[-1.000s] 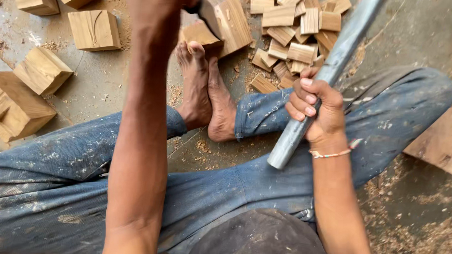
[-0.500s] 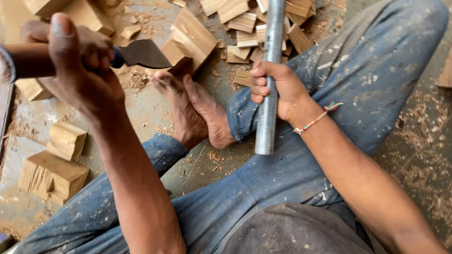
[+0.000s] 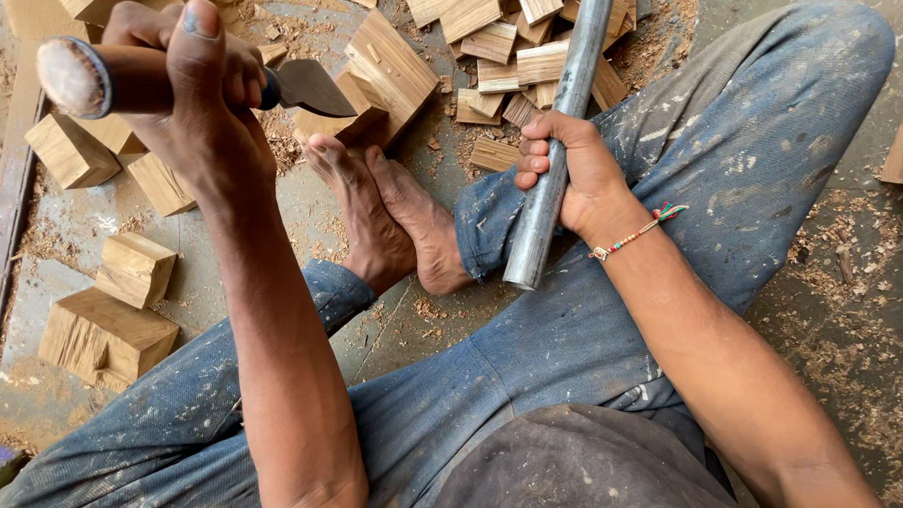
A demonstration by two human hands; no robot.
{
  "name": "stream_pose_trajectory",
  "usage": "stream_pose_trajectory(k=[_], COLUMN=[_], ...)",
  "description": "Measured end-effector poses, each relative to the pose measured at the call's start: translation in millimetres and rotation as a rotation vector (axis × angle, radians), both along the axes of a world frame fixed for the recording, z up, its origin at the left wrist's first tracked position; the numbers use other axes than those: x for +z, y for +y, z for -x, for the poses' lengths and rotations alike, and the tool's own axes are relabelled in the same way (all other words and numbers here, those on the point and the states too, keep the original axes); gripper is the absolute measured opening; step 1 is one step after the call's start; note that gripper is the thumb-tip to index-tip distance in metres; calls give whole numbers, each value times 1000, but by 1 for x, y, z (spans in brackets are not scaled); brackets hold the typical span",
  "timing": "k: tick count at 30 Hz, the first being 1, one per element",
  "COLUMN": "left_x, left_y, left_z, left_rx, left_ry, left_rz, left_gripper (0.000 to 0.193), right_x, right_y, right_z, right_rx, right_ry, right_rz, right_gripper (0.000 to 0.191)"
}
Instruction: The person carves wood blocks using a chisel and a metal pipe as a hammer. They place the wood blocks against another metal pipe on the floor and chip away at the corners and sides to shape them.
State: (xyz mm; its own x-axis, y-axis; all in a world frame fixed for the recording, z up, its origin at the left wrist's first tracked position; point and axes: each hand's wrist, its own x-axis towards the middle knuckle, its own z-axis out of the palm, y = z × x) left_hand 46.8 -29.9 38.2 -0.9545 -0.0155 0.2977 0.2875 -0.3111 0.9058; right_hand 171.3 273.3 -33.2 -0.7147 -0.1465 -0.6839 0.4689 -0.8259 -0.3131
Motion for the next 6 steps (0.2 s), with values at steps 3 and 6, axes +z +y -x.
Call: stream_pose_trajectory(k=[3, 6], left_x=[-5, -12], left_y=[2, 1], left_z=[4, 4], left_rx=[-3, 4], left_ry=[8, -25], left_rz=[21, 5], left_gripper=[32, 34], right_x=[6, 14], right_y=[-5, -12], right_z=[2, 0], right_rx=[67, 160], right_ry=[-87, -63], right_rz=[-99, -209], right_gripper=[14, 13])
